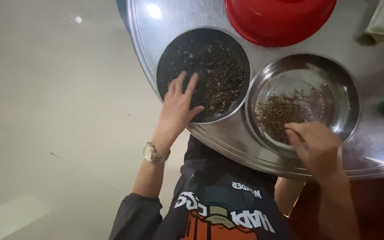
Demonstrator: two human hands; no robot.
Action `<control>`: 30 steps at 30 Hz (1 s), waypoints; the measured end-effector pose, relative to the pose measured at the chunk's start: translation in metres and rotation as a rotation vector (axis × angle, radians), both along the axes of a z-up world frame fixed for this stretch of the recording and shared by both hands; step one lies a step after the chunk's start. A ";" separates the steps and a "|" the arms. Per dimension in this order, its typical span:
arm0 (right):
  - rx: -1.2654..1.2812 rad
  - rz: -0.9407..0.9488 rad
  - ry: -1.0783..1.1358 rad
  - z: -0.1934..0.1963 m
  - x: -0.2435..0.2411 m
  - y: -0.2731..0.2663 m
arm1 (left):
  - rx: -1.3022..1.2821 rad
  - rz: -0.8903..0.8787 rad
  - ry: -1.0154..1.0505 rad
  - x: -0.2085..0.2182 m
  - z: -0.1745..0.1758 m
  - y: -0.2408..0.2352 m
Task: The person stands at a stainless steel table and sorts dried herbs by hand. They pick up portions of the dark, leafy material from a large bowl and transfer them into a smaller metal bowl, occasionally separating specific strands or pieces.
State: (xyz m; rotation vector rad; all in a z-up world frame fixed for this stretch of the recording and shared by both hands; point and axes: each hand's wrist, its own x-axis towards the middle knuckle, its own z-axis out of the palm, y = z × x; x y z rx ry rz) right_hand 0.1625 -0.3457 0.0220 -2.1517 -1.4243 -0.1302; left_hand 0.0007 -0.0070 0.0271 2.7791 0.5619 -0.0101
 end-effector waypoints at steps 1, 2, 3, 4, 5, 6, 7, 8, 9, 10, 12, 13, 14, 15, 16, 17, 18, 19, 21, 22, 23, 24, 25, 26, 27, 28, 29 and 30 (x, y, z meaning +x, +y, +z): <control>0.000 -0.003 -0.005 0.007 0.001 0.009 | 0.000 -0.003 -0.005 0.001 -0.001 -0.003; -0.020 0.053 -0.026 0.015 0.002 0.019 | 0.027 -0.035 0.007 0.001 -0.002 -0.006; -0.043 0.110 -0.047 0.023 0.004 0.027 | 0.052 -0.065 0.017 0.001 -0.004 -0.011; -0.046 0.108 -0.053 0.026 0.003 0.039 | 0.050 -0.068 0.010 0.002 0.003 -0.015; -0.073 0.107 -0.100 0.028 0.002 0.052 | 0.102 -0.055 0.008 0.003 0.011 -0.017; -0.100 0.107 -0.148 0.031 0.002 0.066 | 0.155 -0.041 0.006 0.004 0.018 -0.020; -0.104 0.108 -0.154 0.036 0.002 0.082 | 0.152 -0.040 -0.001 0.003 0.007 -0.019; -0.142 0.155 -0.237 0.041 0.001 0.099 | 0.201 -0.032 -0.057 0.002 -0.005 -0.017; -0.178 0.205 -0.318 0.046 0.001 0.118 | 0.252 -0.022 -0.111 0.002 -0.016 -0.014; -0.178 0.209 -0.325 0.048 0.004 0.135 | 0.252 -0.017 -0.117 0.003 -0.023 -0.011; -0.211 0.298 -0.332 0.051 0.007 0.171 | 0.265 0.001 -0.157 0.003 -0.037 -0.005; -0.209 0.303 -0.335 0.038 0.013 0.188 | 0.267 0.007 -0.159 0.003 -0.040 -0.003; -0.211 0.296 -0.423 0.024 0.018 0.206 | 0.283 0.006 -0.174 0.004 -0.043 0.000; -0.212 0.289 -0.512 0.011 0.023 0.223 | 0.300 0.007 -0.190 0.004 -0.046 0.002; -0.209 0.295 -0.516 -0.003 0.029 0.234 | 0.302 0.014 -0.192 0.003 -0.044 0.001; -0.238 0.272 -0.549 -0.019 0.034 0.246 | 0.291 0.022 -0.201 0.003 -0.041 0.001; -0.266 0.249 -0.583 -0.034 0.040 0.257 | 0.280 0.030 -0.211 0.003 -0.039 0.001; -0.264 0.254 -0.585 -0.037 0.040 0.262 | 0.281 0.035 -0.211 0.003 -0.036 0.001; -0.330 0.239 -0.495 -0.046 0.040 0.271 | 0.259 0.017 -0.203 0.001 -0.030 0.000; -0.332 0.245 -0.492 -0.048 0.039 0.276 | 0.256 0.021 -0.199 0.001 -0.029 0.000; -0.363 0.231 -0.495 -0.051 0.038 0.279 | 0.230 0.021 -0.214 0.002 -0.028 -0.001; -0.394 0.218 -0.499 -0.054 0.039 0.282 | 0.204 0.021 -0.228 0.004 -0.028 -0.002; -0.397 0.215 -0.498 -0.055 0.038 0.284 | 0.201 0.018 -0.228 0.004 -0.025 -0.002; -0.403 0.220 -0.470 -0.055 0.038 0.285 | 0.159 0.037 -0.255 0.004 -0.023 -0.001; -0.410 0.224 -0.439 -0.057 0.037 0.286 | 0.116 0.054 -0.280 0.004 -0.021 -0.001; -0.413 0.220 -0.437 -0.054 0.036 0.287 | 0.113 0.050 -0.279 0.003 -0.023 0.000; -0.412 0.238 -0.421 -0.052 0.036 0.288 | 0.045 0.056 -0.302 0.004 -0.025 0.002; -0.411 0.256 -0.406 -0.049 0.036 0.288 | -0.024 0.063 -0.324 0.004 -0.027 0.003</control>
